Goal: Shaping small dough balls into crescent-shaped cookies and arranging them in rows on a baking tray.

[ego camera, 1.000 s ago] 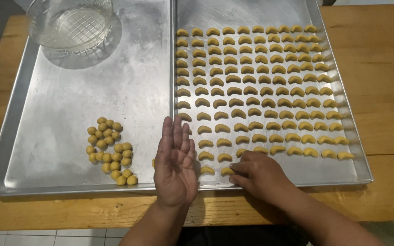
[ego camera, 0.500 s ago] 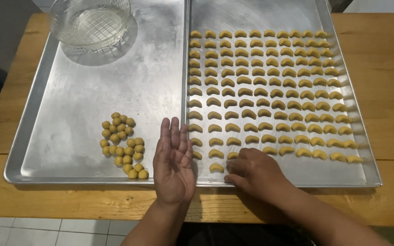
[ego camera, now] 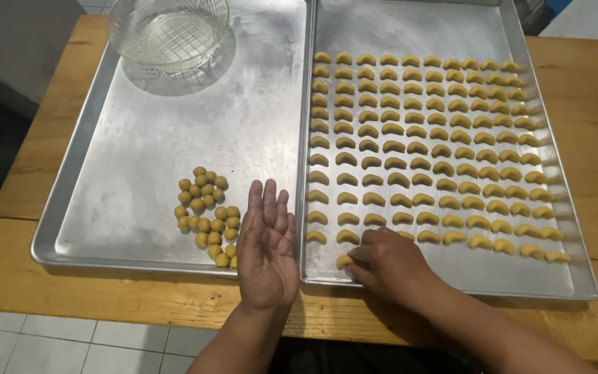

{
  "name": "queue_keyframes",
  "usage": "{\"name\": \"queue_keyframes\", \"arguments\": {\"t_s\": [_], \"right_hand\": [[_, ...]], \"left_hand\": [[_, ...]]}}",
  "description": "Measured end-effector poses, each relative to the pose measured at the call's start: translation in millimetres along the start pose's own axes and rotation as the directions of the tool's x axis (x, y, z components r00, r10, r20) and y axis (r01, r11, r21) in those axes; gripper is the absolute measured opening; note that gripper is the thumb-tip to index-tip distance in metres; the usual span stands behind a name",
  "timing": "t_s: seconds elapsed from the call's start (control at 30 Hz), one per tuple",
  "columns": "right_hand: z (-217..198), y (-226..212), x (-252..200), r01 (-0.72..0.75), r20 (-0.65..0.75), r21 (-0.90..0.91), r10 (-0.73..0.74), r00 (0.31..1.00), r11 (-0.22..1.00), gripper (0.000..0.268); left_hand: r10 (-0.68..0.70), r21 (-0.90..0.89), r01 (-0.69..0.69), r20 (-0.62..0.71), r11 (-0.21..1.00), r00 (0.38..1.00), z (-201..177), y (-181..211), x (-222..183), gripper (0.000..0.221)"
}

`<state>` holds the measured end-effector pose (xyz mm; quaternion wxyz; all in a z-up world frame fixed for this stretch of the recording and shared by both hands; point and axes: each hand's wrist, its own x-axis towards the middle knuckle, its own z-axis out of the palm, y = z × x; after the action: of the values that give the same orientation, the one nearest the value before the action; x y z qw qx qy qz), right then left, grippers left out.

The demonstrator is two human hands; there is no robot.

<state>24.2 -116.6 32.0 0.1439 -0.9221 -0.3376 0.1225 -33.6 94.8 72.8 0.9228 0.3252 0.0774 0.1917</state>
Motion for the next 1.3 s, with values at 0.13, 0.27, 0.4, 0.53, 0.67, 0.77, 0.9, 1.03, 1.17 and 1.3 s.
{"name": "queue_keyframes", "arguments": {"t_s": [0.13,0.27,0.4,0.53,0.67,0.77,0.9,1.03,1.17,1.3], "right_hand": [[-15,-9,2,-0.056,0.063,-0.027,0.058,0.996,0.998,0.027],[-18,-27,17,0.159,-0.109,0.006,-0.157,0.982,0.987,0.029],[-17,-59,48,0.306,-0.226,0.019,-0.294,0.929,0.952,0.027],[-5,-89,83,0.343,-0.201,0.011,-0.334,0.921,0.939,0.025],[3,-114,109,0.410,-0.163,-0.012,-0.407,0.899,0.912,0.022],[19,-119,132,0.428,-0.123,-0.056,-0.432,0.893,0.902,0.030],[14,-131,145,0.463,-0.114,-0.150,-0.480,0.870,0.874,0.041],[34,-122,162,0.482,-0.069,-0.117,-0.492,0.868,0.868,0.053],[74,-85,189,0.412,-0.046,-0.045,-0.414,0.909,0.910,0.030],[49,-89,184,0.269,0.025,-0.048,-0.268,0.963,0.962,0.020]], "left_hand": [[-0.002,0.031,0.003,-0.026,1.000,1.000,0,18,2,0.067],[0.007,0.030,-0.004,-0.088,1.000,0.996,-11,41,7,0.060],[0.059,0.131,-0.038,-0.166,0.991,0.984,-33,52,17,0.064],[0.053,0.074,-0.037,-0.232,0.997,0.971,-44,68,16,0.062],[0.127,0.107,-0.100,-0.282,0.989,0.951,-59,84,13,0.059],[0.138,0.088,-0.116,-0.315,0.989,0.939,-68,93,11,0.057],[0.146,0.085,-0.124,-0.332,0.989,0.932,-77,99,10,0.055],[0.152,0.078,-0.133,-0.346,0.988,0.926,-91,96,15,0.055],[0.145,0.094,-0.119,-0.364,0.988,0.920,-95,96,18,0.054],[0.142,0.100,-0.113,-0.373,0.989,0.917,-92,94,17,0.052]]}}
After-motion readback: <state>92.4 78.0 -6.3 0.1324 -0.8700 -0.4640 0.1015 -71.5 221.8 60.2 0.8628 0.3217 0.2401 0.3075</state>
